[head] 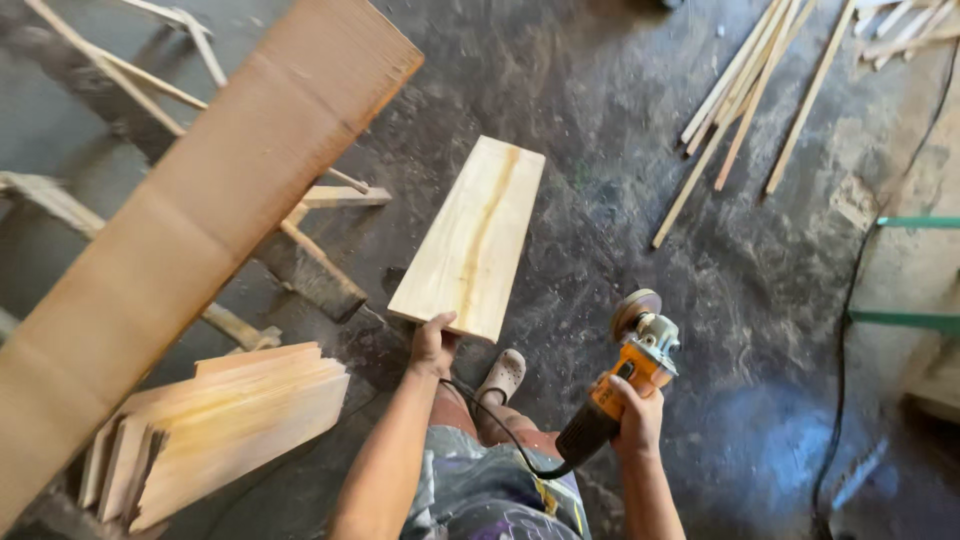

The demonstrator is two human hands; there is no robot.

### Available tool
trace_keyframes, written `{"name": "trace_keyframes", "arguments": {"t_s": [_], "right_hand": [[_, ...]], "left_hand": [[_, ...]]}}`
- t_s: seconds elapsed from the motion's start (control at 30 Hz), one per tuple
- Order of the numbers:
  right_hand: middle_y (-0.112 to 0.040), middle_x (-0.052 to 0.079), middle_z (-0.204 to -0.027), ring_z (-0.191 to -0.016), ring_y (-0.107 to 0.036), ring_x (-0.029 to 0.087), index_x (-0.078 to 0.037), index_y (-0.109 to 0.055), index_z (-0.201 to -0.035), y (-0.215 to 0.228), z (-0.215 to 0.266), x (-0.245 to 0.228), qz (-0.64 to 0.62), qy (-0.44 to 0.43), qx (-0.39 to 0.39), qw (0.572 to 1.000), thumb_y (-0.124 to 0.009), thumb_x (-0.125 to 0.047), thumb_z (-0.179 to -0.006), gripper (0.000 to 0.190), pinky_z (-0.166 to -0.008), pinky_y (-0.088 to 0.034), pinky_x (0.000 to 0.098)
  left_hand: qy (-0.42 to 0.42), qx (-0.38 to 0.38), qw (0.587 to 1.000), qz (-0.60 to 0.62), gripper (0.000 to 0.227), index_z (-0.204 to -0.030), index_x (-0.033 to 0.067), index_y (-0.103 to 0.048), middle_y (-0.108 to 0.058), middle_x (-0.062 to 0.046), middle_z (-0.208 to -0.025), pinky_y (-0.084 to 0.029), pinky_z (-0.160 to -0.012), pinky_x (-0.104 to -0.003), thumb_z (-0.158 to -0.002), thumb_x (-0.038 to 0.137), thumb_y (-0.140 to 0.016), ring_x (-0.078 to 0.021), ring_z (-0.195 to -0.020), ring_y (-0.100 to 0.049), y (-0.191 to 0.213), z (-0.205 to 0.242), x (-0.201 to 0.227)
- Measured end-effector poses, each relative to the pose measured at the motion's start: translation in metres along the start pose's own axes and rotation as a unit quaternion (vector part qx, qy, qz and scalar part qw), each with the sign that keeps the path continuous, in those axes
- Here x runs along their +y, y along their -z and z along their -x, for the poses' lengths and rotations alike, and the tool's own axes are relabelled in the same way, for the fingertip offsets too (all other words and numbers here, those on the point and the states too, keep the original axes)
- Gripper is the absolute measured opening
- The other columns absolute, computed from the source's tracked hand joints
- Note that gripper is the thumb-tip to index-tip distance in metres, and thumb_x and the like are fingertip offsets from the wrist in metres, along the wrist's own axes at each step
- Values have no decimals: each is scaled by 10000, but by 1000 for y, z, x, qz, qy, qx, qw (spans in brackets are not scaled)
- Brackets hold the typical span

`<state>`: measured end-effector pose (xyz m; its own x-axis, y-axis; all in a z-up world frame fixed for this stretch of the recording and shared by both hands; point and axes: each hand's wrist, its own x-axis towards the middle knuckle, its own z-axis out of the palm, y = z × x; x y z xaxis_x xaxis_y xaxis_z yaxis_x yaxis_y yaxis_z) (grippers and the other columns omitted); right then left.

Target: The person uses an angle grinder with a sanding disc to smooth the surface of a long wooden plank resting on a workbench. They move the tool back and forth along the plank, then flip it over to sand the other side.

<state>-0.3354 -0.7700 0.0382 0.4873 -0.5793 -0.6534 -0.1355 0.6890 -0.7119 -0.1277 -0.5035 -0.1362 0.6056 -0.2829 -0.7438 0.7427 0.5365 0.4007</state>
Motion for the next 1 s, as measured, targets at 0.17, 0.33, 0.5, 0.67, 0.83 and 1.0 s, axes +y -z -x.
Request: {"name": "trace_keyframes", "arguments": {"t_s": [0.17, 0.33, 0.5, 0.67, 0.83, 1.0], "right_hand": [[-689, 175, -876, -735, -709, 278, 64, -556, -1182, -28, -40, 38, 31, -43, 22, 998, -685, -75, -789, 436, -660, -605, 422], [-691, 172, -873, -746, -707, 273, 54, -576, -1151, -70, -97, 83, 40, -85, 27, 995, -710, -109, -742, 460, -663, -597, 408], [-702, 194, -886, -755, -705, 273, 110, -581, -1147, -106, -154, 120, 38, -135, 8, 990, -728, -129, -752, 485, -676, -595, 393], [-691, 174, -886, -750, -705, 275, 45, -546, -1203, -126, -192, 149, 35, -148, 19, 988, -755, -120, -684, 584, -668, -598, 398], [-696, 179, -894, -772, -703, 276, 51, -555, -1198, -131, -234, 187, 19, -151, 30, 988, -768, -137, -690, 582, -694, -604, 406], [-697, 189, -892, -770, -700, 278, 101, -584, -1143, -127, -262, 233, 12, -173, 28, 985, -774, -136, -724, 517, -700, -595, 396]], "left_hand": [[5, 50, 999, 2, 531, -1309, 33, -580, -628, -97, -1221, -538, -939, -414, -792, -38, -676, -272, -1138, -611, 18, -100, -4], [16, 74, 996, 54, 579, -1343, 60, -550, -628, -99, -1252, -544, -947, -419, -780, -42, -637, -278, -1153, -616, 41, -178, -10], [19, 103, 990, 95, 600, -1398, -4, -513, -602, -136, -1300, -528, -943, -421, -816, -28, -656, -297, -1162, -598, 81, -266, -13], [40, 96, 991, 79, 617, -1425, -13, -483, -593, -161, -1326, -519, -982, -465, -832, 10, -652, -337, -1187, -588, 138, -334, 1], [33, 242, 967, 67, 562, -1420, -37, -473, -589, -196, -1395, -484, -1096, -502, -887, 79, -608, -367, -1290, -576, 174, -442, 1], [103, 303, 947, -26, 643, -1494, 78, -446, -443, -139, -1558, -250, -1196, -588, -921, 346, -558, -328, -1447, -389, 190, -531, 14]]}}
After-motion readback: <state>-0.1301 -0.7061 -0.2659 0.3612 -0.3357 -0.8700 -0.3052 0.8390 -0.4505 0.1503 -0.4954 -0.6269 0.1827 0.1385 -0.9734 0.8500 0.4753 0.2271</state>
